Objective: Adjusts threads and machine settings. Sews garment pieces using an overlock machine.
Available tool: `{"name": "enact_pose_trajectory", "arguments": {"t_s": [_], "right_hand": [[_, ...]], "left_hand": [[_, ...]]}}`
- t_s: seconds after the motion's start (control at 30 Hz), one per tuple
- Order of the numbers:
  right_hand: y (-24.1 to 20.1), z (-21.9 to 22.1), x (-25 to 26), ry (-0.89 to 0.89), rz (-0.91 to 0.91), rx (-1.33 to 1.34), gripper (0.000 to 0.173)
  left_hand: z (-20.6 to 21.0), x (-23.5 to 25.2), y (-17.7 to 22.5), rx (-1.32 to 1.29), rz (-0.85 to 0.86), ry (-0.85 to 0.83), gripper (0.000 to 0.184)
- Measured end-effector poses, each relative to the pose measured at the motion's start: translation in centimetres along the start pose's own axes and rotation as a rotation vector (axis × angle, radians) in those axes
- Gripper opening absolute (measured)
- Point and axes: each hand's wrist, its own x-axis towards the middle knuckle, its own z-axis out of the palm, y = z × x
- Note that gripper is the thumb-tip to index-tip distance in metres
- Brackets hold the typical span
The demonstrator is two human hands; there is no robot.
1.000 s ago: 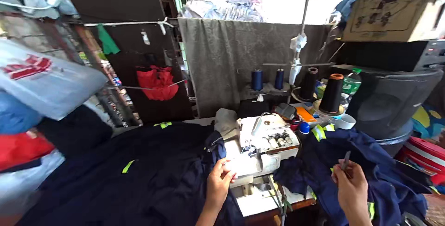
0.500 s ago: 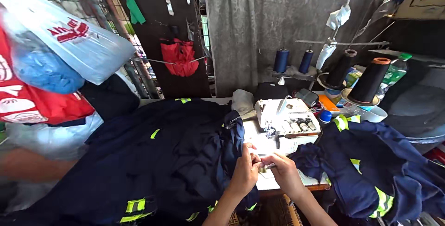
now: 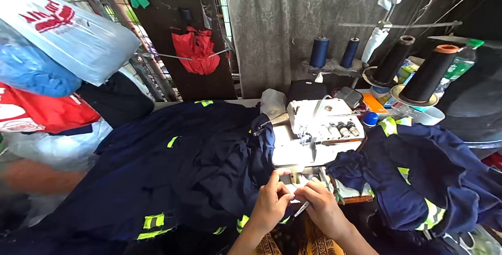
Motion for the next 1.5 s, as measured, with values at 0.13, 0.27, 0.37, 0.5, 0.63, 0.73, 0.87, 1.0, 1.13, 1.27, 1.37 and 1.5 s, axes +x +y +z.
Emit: {"name": "enact_pose_trajectory", "arguments": {"t_s": [0.13, 0.27, 0.37, 0.5, 0.63, 0.73, 0.87, 1.0, 1.13, 1.27, 1.37, 1.5], "right_hand": [[0.3, 0.2, 0.1, 0.026, 0.048, 0.048, 0.007], [0.2, 0.0, 0.2, 0.096, 0.243, 0.16, 0.008], [0.2, -0.2, 0.6, 0.178, 0.428, 0.353, 0.009], [-0.4, -0.7, 2.0, 0.276, 0.645, 0.566, 0.005], [-0.5, -0.5, 3.0, 0.325, 0.704, 0.607, 0.003], [-0.4, -0.4, 3.6, 0.336, 0.732, 0.635, 0.003], [0.1, -0.2, 4.4, 0.347, 0.788, 0.591, 0.006], [1.4, 0.2, 5.6, 0.296, 0.822, 0.498, 0.008], [2.4, 0.8, 6.1, 0.282, 0.842, 0.496, 0.005], [2.6, 1.2, 6.2, 0.287, 0.828, 0.476, 0.004], [2.7, 1.4, 6.2, 0.282, 0.82, 0.453, 0.005], [2.8, 1.3, 6.2, 0.26, 0.831, 0.425, 0.008]], "left_hand": [[-0.8, 0.6, 0.3, 0.001, 0.027, 0.033, 0.055], [-1.8, 1.4, 0.5, 0.012, 0.086, 0.105, 0.053], [-2.9, 2.5, 0.8, 0.044, 0.182, 0.205, 0.042], [-3.6, 4.1, 0.7, 0.077, 0.366, 0.256, 0.049], [-3.0, 6.1, 0.8, -0.079, 0.439, 0.259, 0.049], [-2.7, 7.8, 1.1, -0.223, 0.337, 0.116, 0.026], [-1.7, 10.2, 1.2, -0.296, 0.214, -0.055, 0.023], [-0.7, 11.4, 0.5, -0.138, 0.1, -0.073, 0.018], [-1.1, 11.4, 0.2, -0.072, 0.113, -0.056, 0.013], [-1.3, 11.3, 0.0, 0.013, 0.135, -0.039, 0.011], [-1.1, 11.2, 0.2, 0.092, 0.117, -0.027, 0.012], [-1.1, 11.1, 0.5, 0.191, 0.117, -0.017, 0.013]]}}
